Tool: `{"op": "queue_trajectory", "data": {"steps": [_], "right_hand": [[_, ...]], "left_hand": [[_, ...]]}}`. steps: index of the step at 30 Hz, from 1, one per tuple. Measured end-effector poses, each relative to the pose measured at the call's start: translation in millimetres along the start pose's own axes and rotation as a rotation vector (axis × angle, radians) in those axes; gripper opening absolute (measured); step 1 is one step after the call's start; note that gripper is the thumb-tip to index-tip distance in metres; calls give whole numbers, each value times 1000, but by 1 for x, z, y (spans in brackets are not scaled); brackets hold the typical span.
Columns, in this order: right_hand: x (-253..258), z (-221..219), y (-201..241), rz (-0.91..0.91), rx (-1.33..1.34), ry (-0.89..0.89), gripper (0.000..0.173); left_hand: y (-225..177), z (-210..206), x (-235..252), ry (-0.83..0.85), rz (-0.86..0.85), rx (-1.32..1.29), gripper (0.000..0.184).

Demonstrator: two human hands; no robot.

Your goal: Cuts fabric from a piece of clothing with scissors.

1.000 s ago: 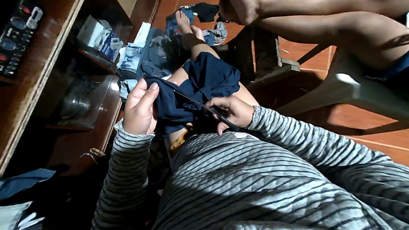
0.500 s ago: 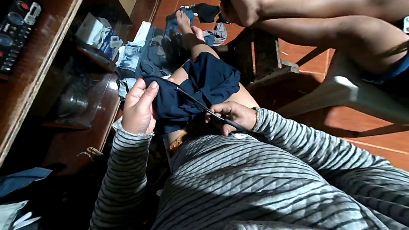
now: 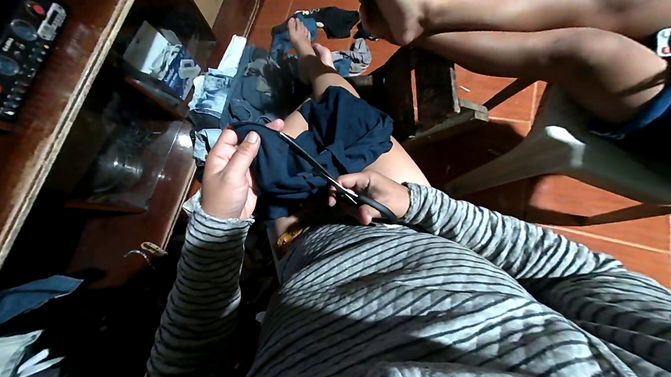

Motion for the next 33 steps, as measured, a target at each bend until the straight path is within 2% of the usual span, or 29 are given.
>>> {"op": "queue_trajectory", "data": {"steps": [5, 10, 17, 21, 33], "right_hand": [[-2, 0, -3, 33, -41, 17, 56], [-4, -3, -2, 55, -26, 90, 65], [-6, -5, -12, -2, -14, 109, 69], [-5, -7, -16, -21, -43, 90, 74], [6, -6, -10, 44, -99, 6, 74]], "left_hand": [[1, 4, 1, -47, -25, 22, 18], [1, 7, 1, -76, -11, 14, 17], [-5, 5, 1, -82, -18, 10, 18], [-7, 2, 1, -73, -23, -9, 18], [-11, -5, -1, -18, -76, 28, 19]]}}
Point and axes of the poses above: each hand's wrist, its own x-axis towards the middle knuckle, its own z-axis out of the back of the hand, y = z × x, the point moved 7 cm from there along x, towards the middle knuckle, and after that the axes turned 3 degrees about x, right-handed, at the moved point
